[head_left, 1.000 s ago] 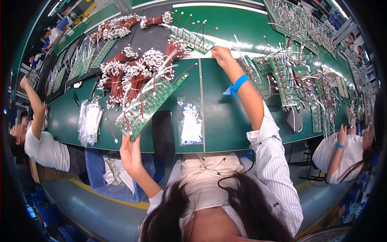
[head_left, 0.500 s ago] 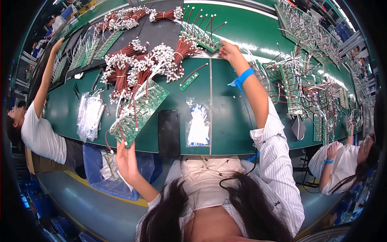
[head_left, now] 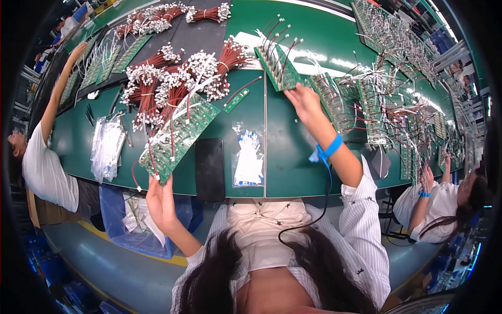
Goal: The person assembles electronic components by hand, connecting wire harnesses to printed circuit boards.
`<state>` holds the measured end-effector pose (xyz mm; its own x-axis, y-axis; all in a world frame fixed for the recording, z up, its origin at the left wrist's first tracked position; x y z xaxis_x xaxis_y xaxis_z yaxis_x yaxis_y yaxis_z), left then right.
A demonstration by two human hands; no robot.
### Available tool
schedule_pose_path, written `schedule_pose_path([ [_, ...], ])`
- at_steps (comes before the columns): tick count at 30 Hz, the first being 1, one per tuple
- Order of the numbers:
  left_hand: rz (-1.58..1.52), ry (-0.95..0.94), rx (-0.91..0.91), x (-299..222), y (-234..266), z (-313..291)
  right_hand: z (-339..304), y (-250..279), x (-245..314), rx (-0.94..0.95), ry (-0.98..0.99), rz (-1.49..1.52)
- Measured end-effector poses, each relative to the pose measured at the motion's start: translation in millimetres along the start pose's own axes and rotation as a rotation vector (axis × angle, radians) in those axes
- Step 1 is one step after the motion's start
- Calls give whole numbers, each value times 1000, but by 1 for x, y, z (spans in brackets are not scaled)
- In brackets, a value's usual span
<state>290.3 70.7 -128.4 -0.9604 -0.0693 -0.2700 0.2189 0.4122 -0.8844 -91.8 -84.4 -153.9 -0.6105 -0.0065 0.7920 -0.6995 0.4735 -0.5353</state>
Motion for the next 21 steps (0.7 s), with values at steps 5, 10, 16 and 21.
schedule_pose_path([
  [5, -5, 93, 178, 9, -8, 2, -39, 19, 1, 68, -155, -29],
  [10, -54, 123, 127, 21, -16, 2, -76, 25, 33, 191, -251, -139],
  [16, 118, 152, 154, 39, -35, 1, -128, 14, 45, 538, -390, -332],
  [21, 248, 227, 272, 63, -75, -4, -137, -25, 50, 717, -291, -282],
])
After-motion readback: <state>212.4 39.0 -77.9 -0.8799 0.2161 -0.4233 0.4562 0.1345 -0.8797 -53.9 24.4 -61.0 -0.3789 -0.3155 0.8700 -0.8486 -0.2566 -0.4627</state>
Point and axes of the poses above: each hand's wrist, its own z-axis towards the middle knuckle, its own y-axis out of the back of the hand, x = y × z, the point moved 3 cm from there along z, towards the middle knuckle, and after that the axes turned 3 degrees about y, right-handed, at the moved point
